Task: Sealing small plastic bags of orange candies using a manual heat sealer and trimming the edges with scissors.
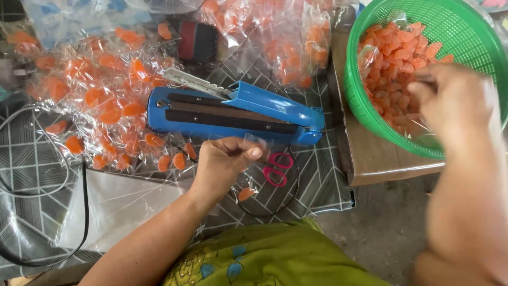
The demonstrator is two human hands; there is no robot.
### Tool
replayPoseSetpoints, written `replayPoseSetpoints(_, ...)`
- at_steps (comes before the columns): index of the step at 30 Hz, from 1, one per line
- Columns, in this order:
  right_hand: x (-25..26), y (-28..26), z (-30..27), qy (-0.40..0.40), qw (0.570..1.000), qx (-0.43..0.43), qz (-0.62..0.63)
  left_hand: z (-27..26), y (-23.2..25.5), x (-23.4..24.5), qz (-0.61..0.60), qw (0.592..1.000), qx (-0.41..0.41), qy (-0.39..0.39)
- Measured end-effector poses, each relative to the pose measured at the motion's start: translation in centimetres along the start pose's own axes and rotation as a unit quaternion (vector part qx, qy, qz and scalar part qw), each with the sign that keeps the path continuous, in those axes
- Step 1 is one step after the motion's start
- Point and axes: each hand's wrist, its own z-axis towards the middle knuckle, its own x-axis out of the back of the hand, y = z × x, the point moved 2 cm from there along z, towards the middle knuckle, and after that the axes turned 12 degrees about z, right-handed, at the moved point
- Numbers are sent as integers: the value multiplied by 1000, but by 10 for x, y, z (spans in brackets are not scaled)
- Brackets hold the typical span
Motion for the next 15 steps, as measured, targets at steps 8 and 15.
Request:
replayPoseSetpoints(8, -36, -10, 68, -164, 953, -254, 16, -1, -2, -12, -6, 1000, -29, -12)
replayPoseSetpoints(15, -32, 0, 62, -68, 948, -259, 172, -3, 5, -12, 25, 999, -43, -14)
